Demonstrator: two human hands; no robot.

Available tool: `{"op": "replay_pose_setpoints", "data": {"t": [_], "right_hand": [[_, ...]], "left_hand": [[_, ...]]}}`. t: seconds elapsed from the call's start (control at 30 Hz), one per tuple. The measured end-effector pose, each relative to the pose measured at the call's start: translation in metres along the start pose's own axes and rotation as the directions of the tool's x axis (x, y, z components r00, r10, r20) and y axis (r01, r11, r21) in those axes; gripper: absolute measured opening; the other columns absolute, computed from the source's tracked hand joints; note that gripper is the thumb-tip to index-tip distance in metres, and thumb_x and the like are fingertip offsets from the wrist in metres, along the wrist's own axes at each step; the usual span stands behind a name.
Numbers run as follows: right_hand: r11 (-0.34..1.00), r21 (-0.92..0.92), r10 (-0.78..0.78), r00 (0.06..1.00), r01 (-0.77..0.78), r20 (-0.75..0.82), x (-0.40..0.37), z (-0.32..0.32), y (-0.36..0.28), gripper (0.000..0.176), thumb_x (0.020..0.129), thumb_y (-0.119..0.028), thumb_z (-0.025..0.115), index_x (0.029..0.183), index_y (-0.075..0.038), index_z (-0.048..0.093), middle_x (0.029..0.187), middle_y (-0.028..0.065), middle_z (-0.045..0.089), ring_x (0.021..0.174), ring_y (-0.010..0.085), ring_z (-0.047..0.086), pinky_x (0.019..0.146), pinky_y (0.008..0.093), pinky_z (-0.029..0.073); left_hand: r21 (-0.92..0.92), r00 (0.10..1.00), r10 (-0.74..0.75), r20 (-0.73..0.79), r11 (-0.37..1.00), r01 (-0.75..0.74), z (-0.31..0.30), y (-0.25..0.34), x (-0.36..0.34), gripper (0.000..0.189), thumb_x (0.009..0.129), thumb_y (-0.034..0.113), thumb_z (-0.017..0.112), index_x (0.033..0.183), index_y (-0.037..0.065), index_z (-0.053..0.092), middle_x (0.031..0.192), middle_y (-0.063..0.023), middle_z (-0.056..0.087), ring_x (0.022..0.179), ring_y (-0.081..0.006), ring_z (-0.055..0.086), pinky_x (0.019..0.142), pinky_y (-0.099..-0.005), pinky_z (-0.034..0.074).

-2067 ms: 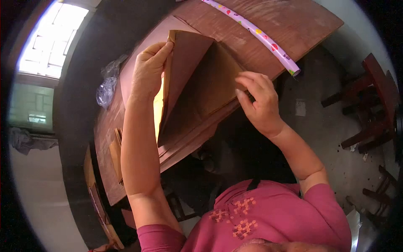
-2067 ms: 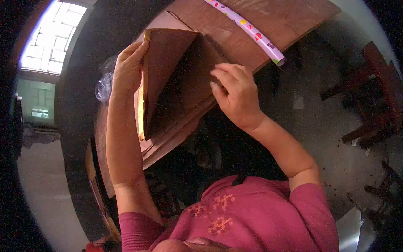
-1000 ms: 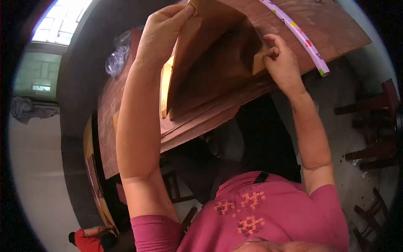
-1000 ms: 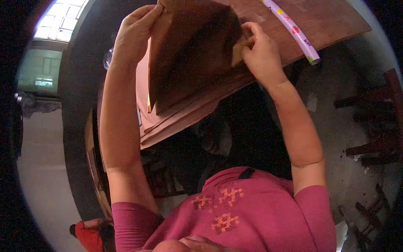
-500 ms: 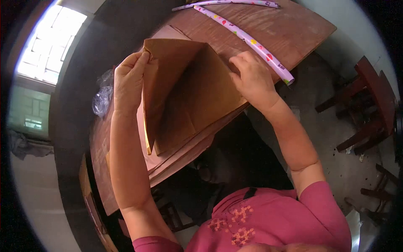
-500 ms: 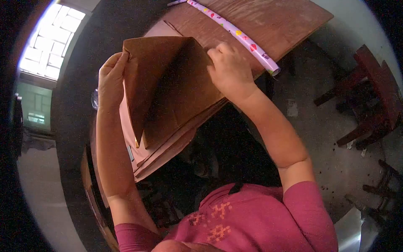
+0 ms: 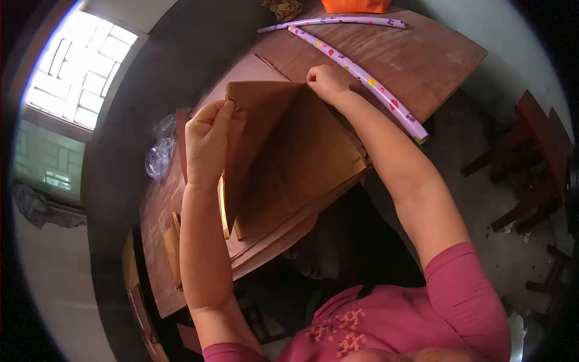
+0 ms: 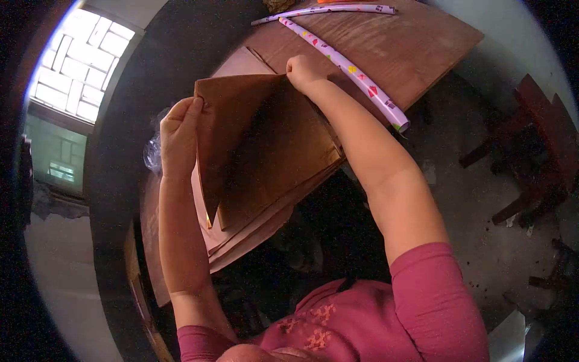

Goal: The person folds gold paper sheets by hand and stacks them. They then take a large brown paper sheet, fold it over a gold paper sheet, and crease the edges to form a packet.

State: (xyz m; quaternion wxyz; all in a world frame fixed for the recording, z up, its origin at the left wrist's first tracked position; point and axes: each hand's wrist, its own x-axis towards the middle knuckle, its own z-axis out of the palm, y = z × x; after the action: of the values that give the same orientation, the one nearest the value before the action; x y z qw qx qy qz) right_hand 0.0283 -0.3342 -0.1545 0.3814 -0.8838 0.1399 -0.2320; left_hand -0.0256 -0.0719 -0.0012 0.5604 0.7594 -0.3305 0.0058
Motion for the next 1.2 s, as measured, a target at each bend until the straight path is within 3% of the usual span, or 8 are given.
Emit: {"op": "replay_pose_setpoints", "data": {"t": [0.1, 0.17, 0.27, 0.47, 0.53, 0.63, 0.83, 1.2], "right_hand": [[0.999, 0.045, 0.019, 0.999, -0.017, -0.028, 0.006, 0.012, 0.009, 0.016, 0.081, -0.022, 0.069, 0.092, -0.011, 0.071, 0.094, 0.0111, 0.073, 0.090, 0.0288, 0.069, 0.077, 0.0424, 0.053], [0.986, 0.100, -0.114, 0.978, 0.133, -0.177, 0.005, 0.022, 0.013, 0.013, 0.081, -0.020, 0.068, 0.087, -0.009, 0.071, 0.090, 0.0115, 0.073, 0.087, 0.0283, 0.069, 0.075, 0.0414, 0.053], [0.965, 0.256, -0.024, 0.989, 0.060, -0.143, 0.006, 0.032, 0.011, 0.014, 0.081, -0.021, 0.069, 0.085, -0.008, 0.072, 0.087, 0.0116, 0.073, 0.082, 0.0271, 0.070, 0.072, 0.0395, 0.053], [0.930, 0.362, -0.043, 0.998, 0.056, -0.043, 0.011, 0.048, 0.016, 0.011, 0.080, -0.014, 0.069, 0.084, -0.004, 0.073, 0.078, 0.0096, 0.072, 0.071, 0.0190, 0.068, 0.064, 0.0340, 0.052], [0.888, 0.456, 0.039, 0.998, -0.058, 0.052, 0.015, 0.054, 0.018, 0.008, 0.079, -0.008, 0.068, 0.083, -0.004, 0.074, 0.075, 0.0083, 0.071, 0.069, 0.0171, 0.066, 0.062, 0.0327, 0.052], [0.892, 0.444, 0.045, 0.994, -0.084, 0.096, 0.013, 0.046, 0.011, 0.008, 0.079, -0.006, 0.068, 0.082, -0.004, 0.074, 0.073, 0.0079, 0.070, 0.064, 0.0171, 0.065, 0.056, 0.0322, 0.051], [0.895, 0.397, 0.143, 0.973, -0.204, 0.179, 0.013, 0.037, 0.004, 0.009, 0.078, -0.003, 0.067, 0.082, -0.004, 0.075, 0.073, 0.0074, 0.070, 0.054, 0.0144, 0.060, 0.047, 0.0310, 0.048], [0.866, 0.422, 0.191, 0.958, -0.267, 0.214, 0.032, 0.060, 0.019, 0.009, 0.079, -0.005, 0.064, 0.083, -0.004, 0.073, 0.070, 0.0071, 0.068, 0.049, 0.0165, 0.057, 0.046, 0.0322, 0.049]], "left_hand": [[0.029, 1.000, 0.022, 0.009, 0.999, -0.023, 0.000, 0.000, 0.000, 0.018, 0.099, 0.010, 0.061, 0.100, -0.005, 0.071, 0.089, -0.0030, 0.071, 0.082, -0.0067, 0.063, 0.075, -0.0201, 0.050], [0.057, 0.999, 0.036, 0.016, 0.998, -0.037, -0.001, -0.002, -0.002, 0.019, 0.099, 0.010, 0.061, 0.100, -0.006, 0.070, 0.090, -0.0032, 0.071, 0.082, -0.0069, 0.063, 0.075, -0.0204, 0.050], [0.171, 0.996, 0.083, 0.023, 0.982, -0.085, -0.001, -0.001, -0.005, 0.018, 0.099, 0.010, 0.061, 0.102, -0.005, 0.070, 0.090, -0.0027, 0.071, 0.083, -0.0068, 0.062, 0.076, -0.0208, 0.050], [0.438, 0.986, 0.165, 0.021, 0.885, -0.158, 0.012, 0.008, -0.025, 0.014, 0.099, 0.009, 0.061, 0.102, -0.003, 0.069, 0.087, -0.0009, 0.068, 0.078, -0.0077, 0.057, 0.071, -0.0222, 0.047], [0.513, 0.931, 0.348, 0.111, 0.782, -0.354, 0.023, 0.005, -0.032, 0.008, 0.095, 0.004, 0.062, 0.096, -0.004, 0.064, 0.083, -0.0137, 0.063, 0.074, -0.0195, 0.063, 0.068, -0.0295, 0.048], [0.570, 0.912, 0.393, 0.120, 0.724, -0.388, 0.042, -0.014, -0.047, 0.005, 0.092, 0.003, 0.064, 0.093, -0.002, 0.065, 0.091, -0.0158, 0.065, 0.076, -0.0325, 0.064, 0.068, -0.0354, 0.051], [0.695, 0.823, 0.513, 0.243, 0.500, -0.517, 0.070, -0.058, -0.082, 0.010, 0.084, 0.006, 0.069, 0.095, 0.004, 0.068, 0.091, -0.0090, 0.067, 0.078, -0.0283, 0.066, 0.068, -0.0369, 0.053], [0.709, 0.758, 0.602, 0.250, 0.419, -0.567, 0.061, -0.071, -0.082, 0.016, 0.083, 0.002, 0.070, 0.098, 0.005, 0.068, 0.092, -0.0072, 0.068, 0.079, -0.0252, 0.067, 0.069, -0.0362, 0.053]]}}
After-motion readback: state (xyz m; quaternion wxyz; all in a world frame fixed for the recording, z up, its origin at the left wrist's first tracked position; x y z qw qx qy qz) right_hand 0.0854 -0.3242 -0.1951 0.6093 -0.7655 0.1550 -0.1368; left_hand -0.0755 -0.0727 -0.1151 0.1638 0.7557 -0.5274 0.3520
